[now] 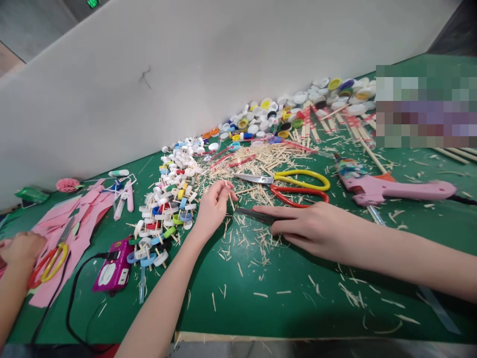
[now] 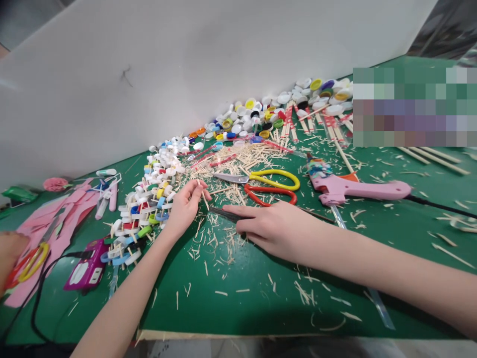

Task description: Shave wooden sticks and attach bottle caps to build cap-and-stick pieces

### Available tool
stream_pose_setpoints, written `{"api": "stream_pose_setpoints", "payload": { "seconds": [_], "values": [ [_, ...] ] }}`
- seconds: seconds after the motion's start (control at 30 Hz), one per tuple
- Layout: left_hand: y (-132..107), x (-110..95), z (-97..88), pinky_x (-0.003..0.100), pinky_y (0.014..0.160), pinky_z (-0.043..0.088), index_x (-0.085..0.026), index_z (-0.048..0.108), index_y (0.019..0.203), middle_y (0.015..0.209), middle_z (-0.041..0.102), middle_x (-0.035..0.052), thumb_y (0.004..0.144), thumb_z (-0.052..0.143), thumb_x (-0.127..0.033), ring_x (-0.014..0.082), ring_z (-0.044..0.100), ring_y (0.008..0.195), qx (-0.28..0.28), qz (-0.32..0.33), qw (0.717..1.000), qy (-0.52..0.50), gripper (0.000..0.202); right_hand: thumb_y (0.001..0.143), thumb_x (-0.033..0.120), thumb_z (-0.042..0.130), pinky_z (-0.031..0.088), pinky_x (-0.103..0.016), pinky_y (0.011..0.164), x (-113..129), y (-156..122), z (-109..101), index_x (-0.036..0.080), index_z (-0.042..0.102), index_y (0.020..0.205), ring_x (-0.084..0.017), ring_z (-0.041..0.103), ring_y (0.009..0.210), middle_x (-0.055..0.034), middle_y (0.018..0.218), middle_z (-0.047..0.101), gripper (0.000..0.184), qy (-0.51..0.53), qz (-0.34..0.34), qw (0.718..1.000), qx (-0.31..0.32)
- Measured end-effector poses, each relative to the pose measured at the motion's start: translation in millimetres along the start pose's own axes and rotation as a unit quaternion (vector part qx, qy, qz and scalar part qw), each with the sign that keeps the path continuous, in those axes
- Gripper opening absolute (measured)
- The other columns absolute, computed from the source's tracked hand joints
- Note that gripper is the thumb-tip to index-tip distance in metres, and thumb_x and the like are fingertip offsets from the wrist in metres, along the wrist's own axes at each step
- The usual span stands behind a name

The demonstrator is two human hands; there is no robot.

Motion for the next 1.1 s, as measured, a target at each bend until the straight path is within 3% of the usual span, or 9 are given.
{"api": "stream_pose_setpoints", "payload": {
  "seconds": [0.13, 0.37, 0.67, 0.73, 0.8, 0.87, 0.97, 1.0, 1.1],
  "values": [
    [0.3, 0.1, 0.9, 0.026, 0.056, 0.036, -0.022, 0.054, 0.092, 0.077, 0.066, -0.0004, 0.098, 0.039, -0.034, 0.0101, 0.045, 0.053, 0.006, 0.007, 1.000, 0.005, 0.020, 0.086, 0.013, 0.046, 0.042, -0.028, 0.045, -0.9, -1.3, 1.2, 0.026, 0.066, 0.101, -0.008, 0.060, 0.052, 0.0014, 0.148, 0.041, 0.028, -0.038, -0.017, 0.999, -0.017],
    [1.0, -2.3, 1.3, 0.031, 0.077, 0.044, -0.022, 0.054, 0.093, 0.079, 0.068, 0.0013, 0.098, 0.038, -0.031, 0.0136, 0.060, 0.074, 0.010, 0.019, 1.000, -0.010, 0.019, 0.075, 0.005, 0.053, 0.032, -0.029, 0.040, 4.0, 5.1, 8.9, 0.024, 0.066, 0.099, -0.011, 0.060, 0.053, 0.0012, 0.152, 0.033, 0.034, -0.128, -0.028, 0.991, 0.006],
    [0.0, -5.0, 1.6, 0.028, 0.071, 0.043, -0.021, 0.054, 0.091, 0.081, 0.069, 0.0012, 0.098, 0.038, -0.035, 0.0130, 0.057, 0.067, 0.009, 0.020, 1.000, 0.000, 0.022, 0.069, 0.004, 0.053, 0.025, -0.028, 0.037, 11.6, 5.9, 8.8, 0.021, 0.067, 0.090, -0.003, 0.044, 0.039, -0.0027, 0.150, 0.039, 0.031, -0.098, -0.028, 0.994, 0.026],
    [-0.2, -5.4, 1.4, 0.028, 0.071, 0.043, -0.021, 0.053, 0.091, 0.080, 0.069, 0.0011, 0.098, 0.037, -0.035, 0.0133, 0.056, 0.068, 0.008, 0.020, 1.000, 0.003, 0.022, 0.072, 0.005, 0.052, 0.028, -0.028, 0.036, 11.4, 5.8, 8.0, 0.020, 0.067, 0.090, -0.003, 0.045, 0.038, -0.0035, 0.148, 0.041, 0.028, -0.080, -0.023, 0.996, 0.029],
    [-0.3, -5.3, 1.0, 0.029, 0.072, 0.043, -0.022, 0.053, 0.091, 0.079, 0.069, 0.0010, 0.098, 0.037, -0.035, 0.0137, 0.057, 0.068, 0.006, 0.019, 1.000, 0.005, 0.022, 0.078, 0.008, 0.050, 0.038, -0.027, 0.040, 6.8, 5.8, 5.5, 0.022, 0.068, 0.089, -0.006, 0.055, 0.044, -0.0021, 0.146, 0.044, 0.025, -0.032, -0.004, 0.999, 0.025],
    [-0.4, -4.0, 0.9, 0.029, 0.071, 0.042, -0.022, 0.053, 0.091, 0.079, 0.069, 0.0006, 0.098, 0.037, -0.035, 0.0135, 0.055, 0.065, 0.005, 0.014, 1.000, 0.010, 0.022, 0.085, 0.012, 0.046, 0.051, -0.027, 0.056, -0.9, 5.6, 2.3, 0.025, 0.069, 0.089, -0.012, 0.068, 0.068, 0.0009, 0.143, 0.049, 0.026, 0.048, 0.020, 0.999, 0.015],
    [-0.5, -3.0, 0.8, 0.029, 0.073, 0.043, -0.022, 0.053, 0.092, 0.080, 0.069, 0.0006, 0.098, 0.036, -0.035, 0.0136, 0.055, 0.066, 0.004, 0.010, 1.000, 0.017, 0.022, 0.089, 0.016, 0.045, 0.054, -0.029, 0.081, -10.7, 4.7, 0.1, 0.027, 0.069, 0.094, -0.016, 0.066, 0.101, 0.0029, 0.143, 0.048, 0.027, 0.121, 0.039, 0.992, 0.003],
    [-0.5, -3.1, 0.9, 0.030, 0.075, 0.043, -0.022, 0.053, 0.092, 0.080, 0.070, 0.0010, 0.098, 0.036, -0.034, 0.0140, 0.056, 0.069, 0.005, 0.011, 1.000, 0.017, 0.022, 0.089, 0.016, 0.044, 0.054, -0.029, 0.079, -11.8, 4.5, 0.2, 0.027, 0.068, 0.096, -0.016, 0.067, 0.099, 0.0027, 0.145, 0.046, 0.027, 0.111, 0.037, 0.993, 0.001],
    [-0.5, -4.9, 0.7, 0.032, 0.083, 0.043, -0.022, 0.053, 0.091, 0.083, 0.070, 0.0024, 0.098, 0.036, -0.033, 0.0158, 0.060, 0.080, 0.007, 0.017, 1.000, 0.013, 0.021, 0.086, 0.012, 0.046, 0.050, -0.027, 0.054, -7.0, 4.2, 5.0, 0.024, 0.067, 0.098, -0.012, 0.067, 0.068, 0.0008, 0.150, 0.038, 0.027, -0.005, 0.007, 1.000, 0.015]
  ]
}}
Point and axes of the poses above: each hand's wrist, its own y-axis towards the middle knuckle, its own z-axis out of the palm, x = y × z, the point moved 9 cm from there along y, towards the middle knuckle
